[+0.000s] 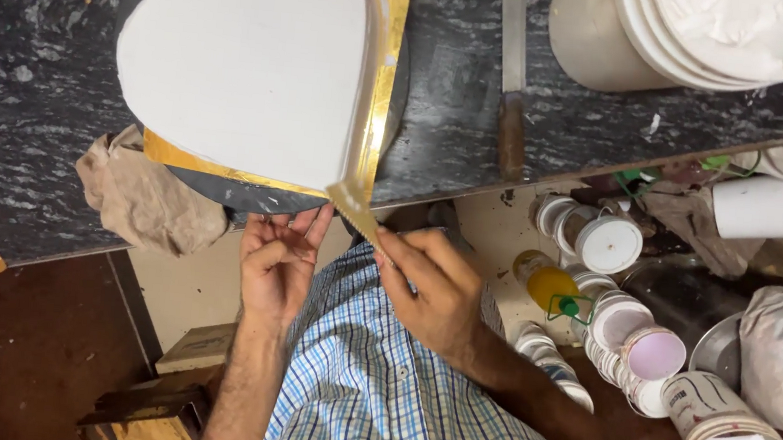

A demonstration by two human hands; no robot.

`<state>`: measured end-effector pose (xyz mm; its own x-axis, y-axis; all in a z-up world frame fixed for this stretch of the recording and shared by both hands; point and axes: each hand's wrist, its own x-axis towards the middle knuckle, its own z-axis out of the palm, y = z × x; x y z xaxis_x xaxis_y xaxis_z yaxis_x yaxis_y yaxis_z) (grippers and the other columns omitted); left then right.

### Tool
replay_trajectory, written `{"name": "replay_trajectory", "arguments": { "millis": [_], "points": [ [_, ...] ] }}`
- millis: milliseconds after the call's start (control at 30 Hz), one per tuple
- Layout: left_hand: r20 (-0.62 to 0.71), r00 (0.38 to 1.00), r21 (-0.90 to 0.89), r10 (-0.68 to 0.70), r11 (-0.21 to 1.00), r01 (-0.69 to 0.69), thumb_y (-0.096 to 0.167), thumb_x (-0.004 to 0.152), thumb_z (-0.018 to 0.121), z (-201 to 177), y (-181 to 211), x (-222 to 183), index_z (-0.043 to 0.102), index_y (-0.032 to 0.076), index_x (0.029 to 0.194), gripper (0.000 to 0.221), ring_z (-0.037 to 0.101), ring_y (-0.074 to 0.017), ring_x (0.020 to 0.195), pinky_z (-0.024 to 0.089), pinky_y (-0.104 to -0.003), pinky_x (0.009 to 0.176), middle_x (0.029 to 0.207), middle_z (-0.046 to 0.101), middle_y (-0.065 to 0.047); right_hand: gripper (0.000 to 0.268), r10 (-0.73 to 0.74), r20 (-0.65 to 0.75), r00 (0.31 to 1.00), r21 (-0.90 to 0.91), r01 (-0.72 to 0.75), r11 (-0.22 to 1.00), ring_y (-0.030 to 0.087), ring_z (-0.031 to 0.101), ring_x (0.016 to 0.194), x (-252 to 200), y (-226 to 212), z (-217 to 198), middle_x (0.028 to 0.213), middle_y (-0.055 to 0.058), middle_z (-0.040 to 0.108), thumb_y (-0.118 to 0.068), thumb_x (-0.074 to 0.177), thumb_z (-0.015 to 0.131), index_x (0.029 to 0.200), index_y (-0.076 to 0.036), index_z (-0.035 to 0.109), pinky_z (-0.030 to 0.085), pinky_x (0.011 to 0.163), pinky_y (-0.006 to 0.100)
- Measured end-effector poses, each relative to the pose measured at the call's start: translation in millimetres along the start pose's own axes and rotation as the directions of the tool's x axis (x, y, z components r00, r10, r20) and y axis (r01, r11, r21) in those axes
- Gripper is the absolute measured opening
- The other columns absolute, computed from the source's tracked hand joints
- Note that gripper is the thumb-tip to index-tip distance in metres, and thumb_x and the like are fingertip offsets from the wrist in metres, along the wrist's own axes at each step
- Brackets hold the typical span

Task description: Icing a heart-shaped cake and smoothing the edges.

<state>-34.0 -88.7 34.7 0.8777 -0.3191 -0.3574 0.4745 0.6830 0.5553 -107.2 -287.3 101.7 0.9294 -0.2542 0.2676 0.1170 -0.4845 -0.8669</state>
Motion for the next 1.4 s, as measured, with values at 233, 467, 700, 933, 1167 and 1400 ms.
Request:
{"name": "replay_trajectory", "arguments": {
  "millis": [233,467,700,933,1167,1400],
  "points": [
    [0.063,0.997,-0.102,0.053,0.994,-0.046,-0.018,0.078,0.043,-48.2,-3.0,0.3,0.049,0.003,0.138,0.064,0.055,-0.0410,0.139,0.030,-0.060,0.130,0.131,0.061,-0.013,0.021,0.014,-0.063,0.998,-0.132,-0.022,0.991,0.016,0.073,0.085,-9.8,3.5,-78.3,0.102,0.010,0.073,0.003,0.088,0.077,0.108,-0.001,0.075,0.058,0.068,0.026],
    [-0.134,0.991,0.058,0.015,0.998,-0.007,-0.013,0.071,0.040,-8.5,13.2,6.7,0.049,0.005,0.139,0.071,0.058,-0.0352,0.129,0.036,-0.054,0.121,0.141,0.061,-0.014,0.027,-0.435,-0.349,0.830,-0.759,0.022,0.651,0.027,0.067,0.104,45.4,62.5,-200.0,0.120,0.013,0.073,0.013,0.105,0.074,0.129,0.001,0.074,0.055,0.087,0.037],
    [-0.100,0.992,0.018,0.080,0.997,-0.078,-0.013,0.070,0.040,-18.6,-1.6,8.1,0.046,0.004,0.142,0.074,0.058,-0.0351,0.129,0.039,-0.054,0.120,0.140,0.058,-0.015,0.035,-0.417,-0.090,0.905,-0.828,0.165,0.536,0.028,0.062,0.088,33.3,52.5,-192.2,0.113,0.012,0.075,0.011,0.085,0.072,0.118,-0.003,0.077,0.051,0.077,0.040],
    [-0.120,0.988,0.007,0.097,0.995,-0.096,-0.013,0.070,0.042,-12.8,-0.6,8.4,0.043,0.002,0.144,0.076,0.056,-0.0358,0.129,0.039,-0.054,0.119,0.140,0.057,-0.016,0.007,0.107,-0.621,0.777,0.127,-0.035,0.991,0.017,0.058,0.079,53.7,121.5,-237.8,0.097,0.007,0.068,0.001,0.108,0.066,0.111,-0.003,0.070,0.048,0.074,0.032],
    [-0.133,0.986,0.001,0.098,0.995,-0.099,-0.013,0.071,0.042,-13.9,-0.1,6.4,0.044,0.001,0.141,0.072,0.057,-0.0355,0.133,0.040,-0.051,0.120,0.140,0.057,-0.016,0.009,0.737,-0.358,0.573,0.859,-0.107,0.500,0.015,0.059,0.069,25.5,205.6,-260.2,0.080,0.005,0.063,-0.004,0.102,0.064,0.093,-0.003,0.063,0.052,0.068,0.030],
    [-0.166,0.982,-0.017,0.090,0.995,-0.095,-0.011,0.075,0.045,-28.0,0.6,8.4,0.047,0.003,0.140,0.067,0.059,-0.0345,0.129,0.042,-0.052,0.117,0.136,0.059,-0.014,0.003,0.591,-0.417,0.690,0.794,-0.040,0.606,0.018,0.061,0.079,17.1,152.0,-291.7,0.094,0.010,0.065,0.003,0.108,0.062,0.111,0.002,0.062,0.052,0.075,0.032]
  ]
}}
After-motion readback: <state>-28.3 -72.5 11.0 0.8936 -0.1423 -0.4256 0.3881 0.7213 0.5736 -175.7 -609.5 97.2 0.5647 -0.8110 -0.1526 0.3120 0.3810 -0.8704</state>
